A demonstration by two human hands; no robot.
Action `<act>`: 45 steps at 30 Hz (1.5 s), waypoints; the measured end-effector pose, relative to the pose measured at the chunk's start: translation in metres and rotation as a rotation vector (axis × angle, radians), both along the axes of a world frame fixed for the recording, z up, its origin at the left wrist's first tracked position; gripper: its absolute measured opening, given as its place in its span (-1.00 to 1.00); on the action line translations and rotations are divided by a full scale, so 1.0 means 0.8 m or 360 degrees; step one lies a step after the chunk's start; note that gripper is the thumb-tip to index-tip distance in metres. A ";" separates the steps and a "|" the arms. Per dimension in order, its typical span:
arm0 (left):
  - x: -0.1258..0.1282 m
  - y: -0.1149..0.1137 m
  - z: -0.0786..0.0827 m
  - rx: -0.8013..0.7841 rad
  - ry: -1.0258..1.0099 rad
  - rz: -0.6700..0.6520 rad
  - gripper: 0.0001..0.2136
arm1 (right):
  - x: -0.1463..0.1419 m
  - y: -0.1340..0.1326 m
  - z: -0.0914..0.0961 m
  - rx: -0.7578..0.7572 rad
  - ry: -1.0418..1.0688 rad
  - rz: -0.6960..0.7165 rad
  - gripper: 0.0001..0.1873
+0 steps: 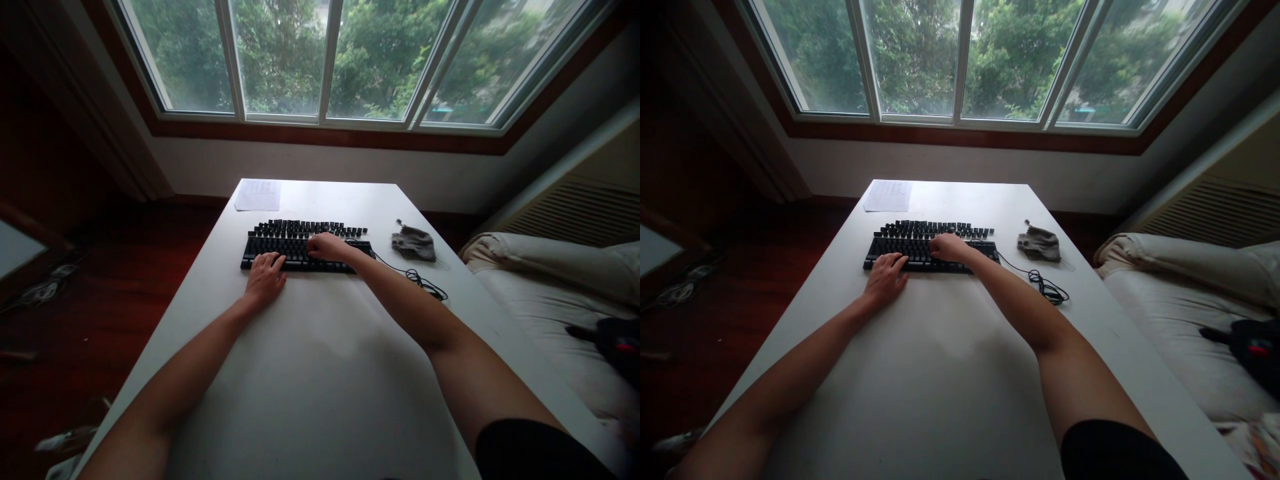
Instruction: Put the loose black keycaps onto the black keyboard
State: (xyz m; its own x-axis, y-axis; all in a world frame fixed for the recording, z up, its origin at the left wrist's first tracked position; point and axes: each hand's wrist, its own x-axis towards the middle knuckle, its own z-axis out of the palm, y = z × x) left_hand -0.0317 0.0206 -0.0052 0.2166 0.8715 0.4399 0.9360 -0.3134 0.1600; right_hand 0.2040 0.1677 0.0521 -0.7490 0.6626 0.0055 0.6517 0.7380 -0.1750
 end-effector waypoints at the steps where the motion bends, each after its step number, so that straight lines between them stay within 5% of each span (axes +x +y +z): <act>1: 0.000 0.000 0.000 -0.0003 -0.0003 0.0000 -0.53 | 0.000 -0.002 0.001 0.0009 -0.0007 -0.0005 -0.91; 23: 0.001 -0.001 0.001 -0.0033 -0.0005 0.0015 -0.52 | -0.012 -0.023 0.010 0.0017 -0.0034 -0.0093 -0.96; 27: 0.001 -0.001 0.002 -0.0023 -0.0002 0.0006 -0.53 | -0.008 -0.010 0.010 -0.0077 0.0185 -0.0163 -0.85; 30: 0.001 -0.001 0.002 -0.0026 -0.0015 0.0004 -0.53 | -0.016 -0.004 0.006 -0.0319 0.0737 -0.0338 -0.63; 34: 0.001 0.000 0.001 -0.0033 -0.0007 0.0010 -0.53 | -0.047 -0.010 0.001 -0.1153 0.1622 -0.0339 -0.51; 37: 0.000 0.000 0.002 -0.0034 0.0001 0.0005 -0.53 | -0.071 -0.016 0.000 -0.1556 0.1966 -0.0222 -0.49; 45: -0.003 0.002 0.000 -0.0051 -0.0027 -0.0012 -0.52 | -0.089 -0.012 -0.034 -0.1696 0.2188 -0.0279 -0.52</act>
